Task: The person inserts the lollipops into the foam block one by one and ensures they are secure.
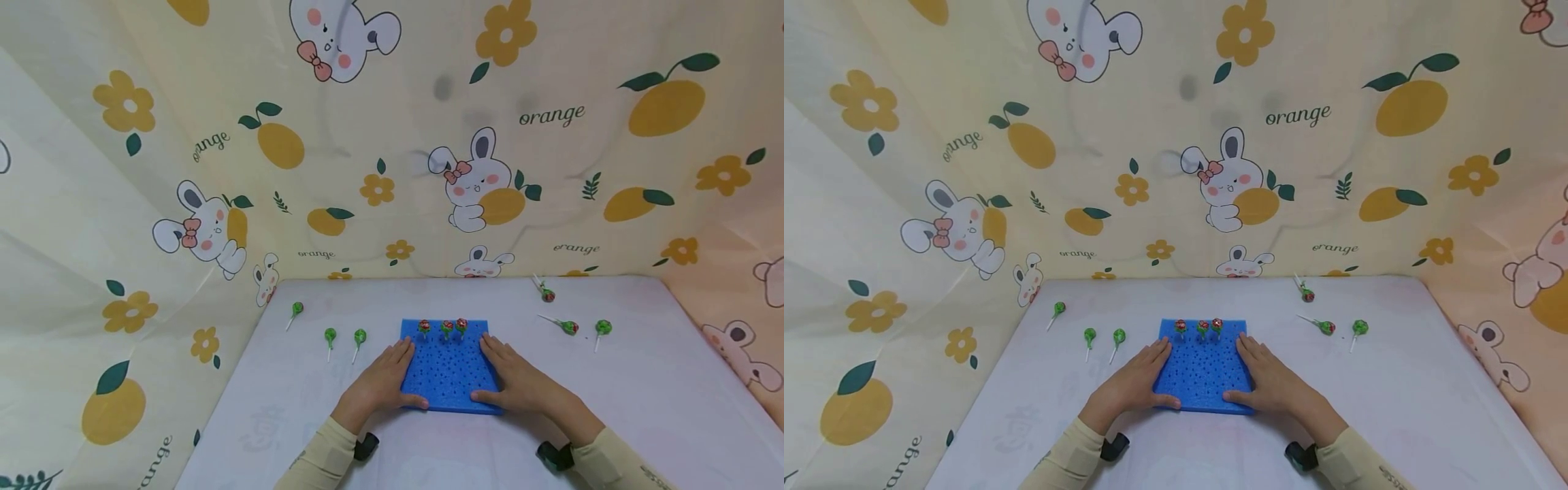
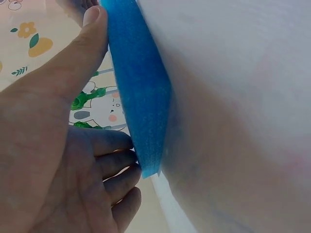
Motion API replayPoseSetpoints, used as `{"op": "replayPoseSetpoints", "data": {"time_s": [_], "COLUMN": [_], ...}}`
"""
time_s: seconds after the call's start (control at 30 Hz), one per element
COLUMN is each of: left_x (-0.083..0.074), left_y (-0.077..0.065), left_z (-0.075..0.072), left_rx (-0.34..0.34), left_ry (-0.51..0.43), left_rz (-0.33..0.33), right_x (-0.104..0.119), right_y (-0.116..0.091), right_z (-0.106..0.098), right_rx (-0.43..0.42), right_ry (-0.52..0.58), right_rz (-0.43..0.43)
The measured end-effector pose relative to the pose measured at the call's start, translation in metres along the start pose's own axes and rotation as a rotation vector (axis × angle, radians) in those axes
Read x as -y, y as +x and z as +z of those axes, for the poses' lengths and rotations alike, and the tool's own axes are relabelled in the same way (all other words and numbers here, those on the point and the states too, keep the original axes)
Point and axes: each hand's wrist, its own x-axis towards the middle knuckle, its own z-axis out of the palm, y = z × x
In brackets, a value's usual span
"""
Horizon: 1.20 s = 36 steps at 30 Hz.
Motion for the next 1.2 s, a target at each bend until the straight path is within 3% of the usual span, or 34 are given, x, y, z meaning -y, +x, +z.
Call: {"op": "replayPoseSetpoints", "data": {"time_s": [0.23,0.6,0.93,1.2], "left_x": [0.004,0.034,0.068,0.095], "left_y": [-0.003,-0.011,-0.019,-0.018], "left_z": [-0.004,-0.011,-0.024,-0.029], "left_rx": [-0.001,-0.089,-0.193,-0.274], "left_ry": [-0.025,-0.006,-0.042,-0.014], "left_rz": [0.004,0.018,-0.111,-0.226], "right_x": [0.0,0.002,0.002,0.005], "right_y": [0.0,0.001,0.001,0.001], "right_z": [0.001,-0.001,-0.001,-0.001], "right_rx": [-0.002,0.026,0.017,0.024], "right_ry": [-0.012,-0.03,-0.046,-0.042], "right_rz": [-0.004,-0.007,-0.007,-0.003]}}
